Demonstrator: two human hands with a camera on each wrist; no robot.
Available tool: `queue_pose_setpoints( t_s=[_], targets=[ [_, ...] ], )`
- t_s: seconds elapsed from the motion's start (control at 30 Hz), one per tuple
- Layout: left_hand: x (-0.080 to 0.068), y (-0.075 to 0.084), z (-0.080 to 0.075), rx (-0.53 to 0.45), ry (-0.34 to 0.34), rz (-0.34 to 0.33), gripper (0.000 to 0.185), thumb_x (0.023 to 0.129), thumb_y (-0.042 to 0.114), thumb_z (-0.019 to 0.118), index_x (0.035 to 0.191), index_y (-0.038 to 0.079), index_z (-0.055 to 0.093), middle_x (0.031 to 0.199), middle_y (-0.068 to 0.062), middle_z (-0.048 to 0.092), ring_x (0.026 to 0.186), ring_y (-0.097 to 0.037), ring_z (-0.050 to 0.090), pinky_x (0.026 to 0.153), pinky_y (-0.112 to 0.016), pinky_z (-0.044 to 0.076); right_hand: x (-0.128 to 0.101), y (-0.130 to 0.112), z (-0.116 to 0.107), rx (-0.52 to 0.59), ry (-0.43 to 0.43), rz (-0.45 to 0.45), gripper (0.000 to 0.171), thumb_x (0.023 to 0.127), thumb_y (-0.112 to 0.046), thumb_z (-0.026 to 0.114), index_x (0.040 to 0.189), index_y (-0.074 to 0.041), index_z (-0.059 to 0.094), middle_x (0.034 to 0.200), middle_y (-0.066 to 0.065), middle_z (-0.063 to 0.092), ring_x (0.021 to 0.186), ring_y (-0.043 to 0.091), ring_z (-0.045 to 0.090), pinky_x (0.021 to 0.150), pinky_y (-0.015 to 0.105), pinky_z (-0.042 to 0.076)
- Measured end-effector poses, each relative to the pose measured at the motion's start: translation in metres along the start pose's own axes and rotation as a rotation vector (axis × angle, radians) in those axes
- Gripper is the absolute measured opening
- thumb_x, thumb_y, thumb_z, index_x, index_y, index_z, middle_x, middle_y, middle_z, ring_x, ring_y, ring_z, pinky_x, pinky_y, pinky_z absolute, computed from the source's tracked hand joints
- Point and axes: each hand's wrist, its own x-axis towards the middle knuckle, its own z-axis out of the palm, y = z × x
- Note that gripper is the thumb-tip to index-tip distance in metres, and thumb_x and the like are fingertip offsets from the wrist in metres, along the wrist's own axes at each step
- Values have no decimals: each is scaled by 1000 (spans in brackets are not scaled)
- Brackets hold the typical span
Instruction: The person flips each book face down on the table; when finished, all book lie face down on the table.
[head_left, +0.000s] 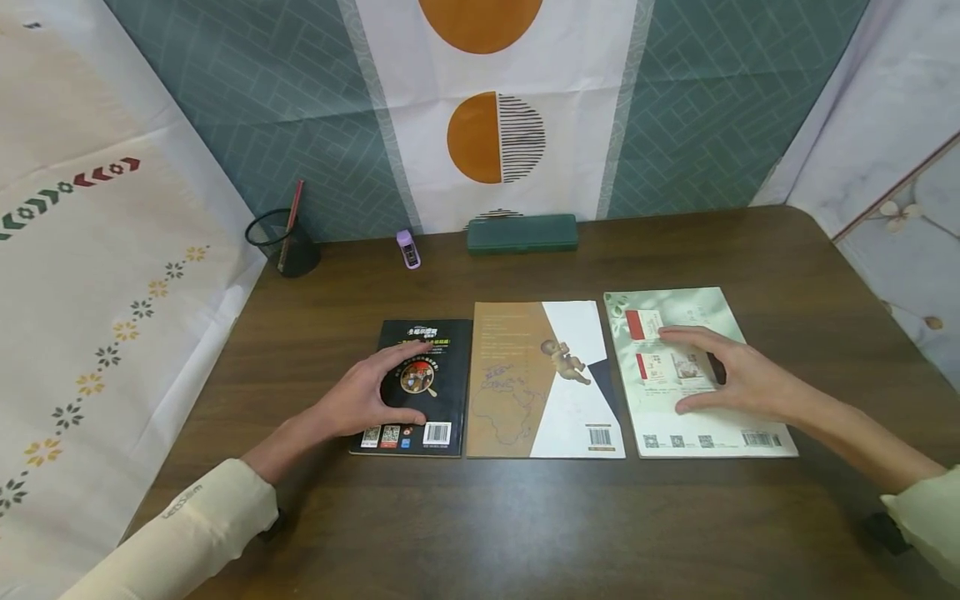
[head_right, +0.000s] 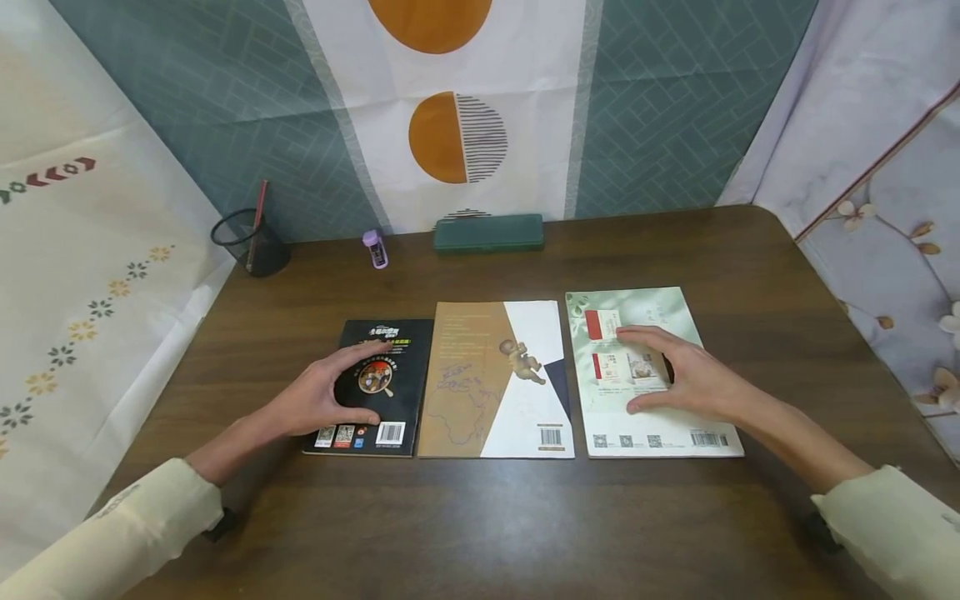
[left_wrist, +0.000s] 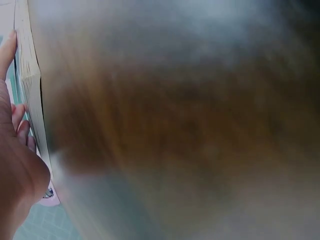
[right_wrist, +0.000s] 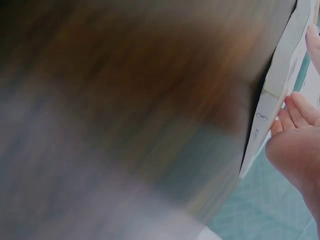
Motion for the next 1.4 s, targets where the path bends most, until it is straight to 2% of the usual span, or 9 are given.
queue_pose_setpoints(
  t_s=[0.2,0.3,0.43,0.53,0.9,1.23,1.4],
  targets=[
    [1,5,3,13,3,-1,104,77,56,93,163,29,42,167,-10,41,148,-41,43,114,-68,39,2,-2,2,-17,11,-27,102,70,-36,101,155,-12,51,160,19,47,143,44,41,102,26,37],
    [2,6,4,22,2,-6,104,77,57,93,164,30,42,167,-10,41,148,-41,43,114,-69,38,3,-4,3,-7,11,-25,101,70,-35,101,155,-11,52,159,18,47,144,45,41,104,32,38],
    [4,8,5,26,-2,-10,104,77,57,93,164,30,41,167,-9,41,149,-39,42,115,-68,38,5,-7,4,14,-14,2,102,72,-37,100,156,-10,50,160,20,45,144,46,39,104,59,41],
    [4,9,5,29,-4,-13,105,77,55,94,164,29,42,167,-8,41,150,-39,41,115,-68,38,6,-9,5,29,-31,27,104,72,-38,100,157,-10,48,162,22,42,145,48,36,104,68,40],
    [4,11,6,40,-1,5,105,77,53,94,164,25,43,167,-8,41,153,-36,38,115,-67,38,4,-11,6,36,-37,33,101,75,-36,98,158,-10,47,165,21,39,149,48,34,106,68,38],
    [3,12,6,41,-5,9,105,78,53,94,164,26,42,168,-8,40,152,-36,38,116,-67,38,0,-10,5,20,-26,38,101,75,-37,98,159,-12,47,165,19,40,148,44,36,105,54,39],
    [2,12,7,41,-8,-4,105,77,55,94,164,26,42,168,-7,40,153,-37,38,116,-68,37,1,-11,6,31,-34,39,102,76,-38,97,160,-12,46,166,19,38,149,44,34,106,53,39]
  ],
)
